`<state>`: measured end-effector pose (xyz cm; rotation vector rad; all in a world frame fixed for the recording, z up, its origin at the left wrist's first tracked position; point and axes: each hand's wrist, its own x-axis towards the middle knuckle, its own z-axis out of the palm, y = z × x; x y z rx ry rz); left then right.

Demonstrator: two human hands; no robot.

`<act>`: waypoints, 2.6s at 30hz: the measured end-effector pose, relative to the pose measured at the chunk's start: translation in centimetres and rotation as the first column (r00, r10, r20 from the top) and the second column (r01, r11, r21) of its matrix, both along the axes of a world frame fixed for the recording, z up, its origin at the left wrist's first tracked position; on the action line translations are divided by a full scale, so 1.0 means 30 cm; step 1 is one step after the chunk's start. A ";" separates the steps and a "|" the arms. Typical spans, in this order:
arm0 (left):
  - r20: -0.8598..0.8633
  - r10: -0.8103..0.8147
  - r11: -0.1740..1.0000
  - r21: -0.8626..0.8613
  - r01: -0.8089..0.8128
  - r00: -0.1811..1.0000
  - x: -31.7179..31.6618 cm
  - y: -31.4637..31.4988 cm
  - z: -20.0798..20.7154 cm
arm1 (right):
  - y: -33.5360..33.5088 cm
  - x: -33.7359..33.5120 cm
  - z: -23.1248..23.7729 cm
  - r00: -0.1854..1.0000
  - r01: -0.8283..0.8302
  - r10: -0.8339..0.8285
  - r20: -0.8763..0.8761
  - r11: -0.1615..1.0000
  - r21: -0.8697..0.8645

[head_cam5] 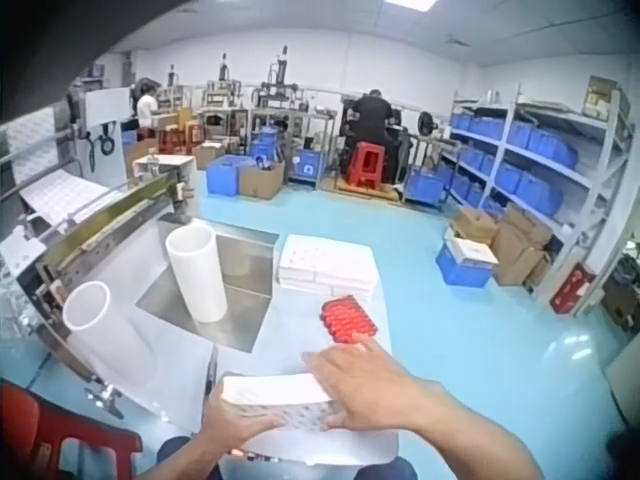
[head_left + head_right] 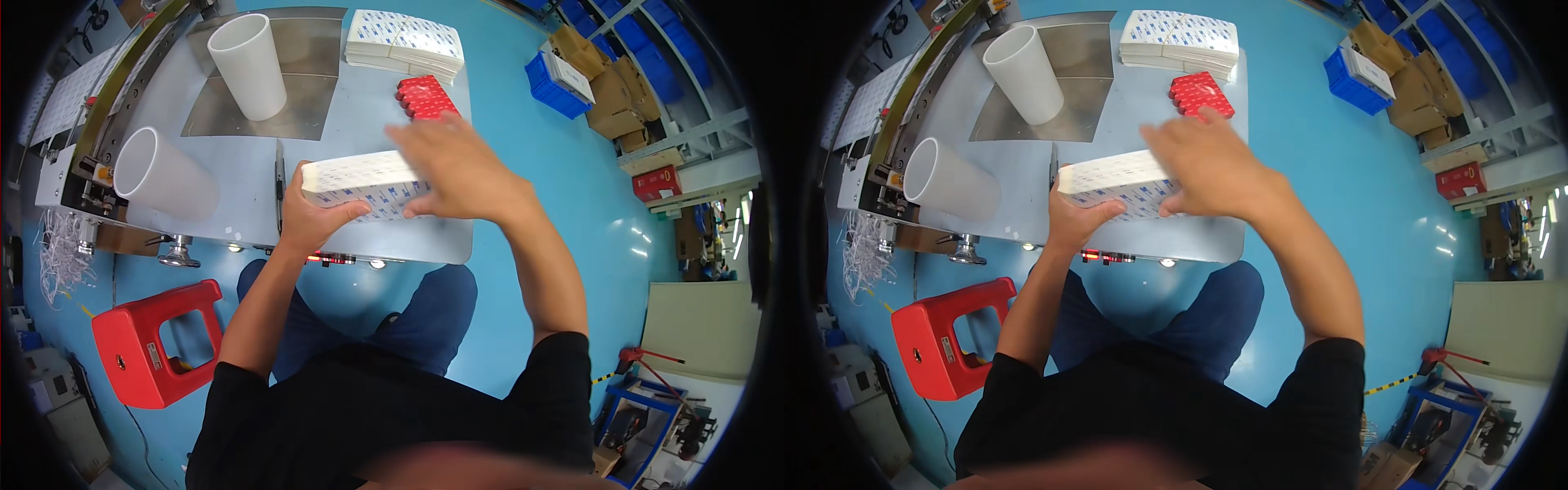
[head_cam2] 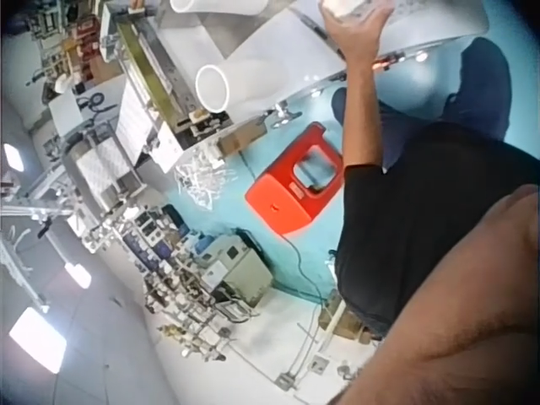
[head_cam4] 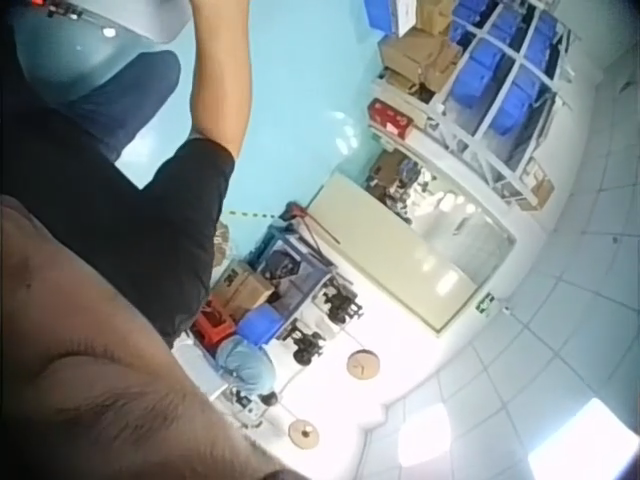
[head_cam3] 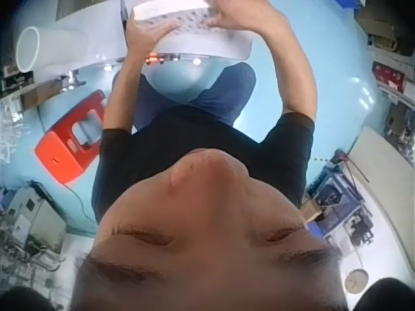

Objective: Operating an industrial labeling machine by setting parameters on a touchscreen, collecting finished adhesive sheets, and clearing waste material from the feed.

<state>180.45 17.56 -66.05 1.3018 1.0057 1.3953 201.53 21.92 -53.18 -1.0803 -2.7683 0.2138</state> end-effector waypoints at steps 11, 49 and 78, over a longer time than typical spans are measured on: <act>-0.539 -0.206 0.978 -0.129 0.162 0.817 0.042 0.070 0.681 | -0.077 0.166 0.457 0.950 0.278 -0.312 -0.002 0.850 -0.448; 0.185 -0.769 0.123 -0.897 0.426 0.612 1.863 -1.406 1.150 | -3.341 1.627 -0.047 -0.903 -0.230 0.328 0.277 0.176 -0.957; 0.179 -0.784 0.106 -0.906 0.411 0.595 2.224 -1.880 1.055 | -3.120 1.997 -0.202 -0.297 0.590 -0.910 0.290 -0.414 -0.693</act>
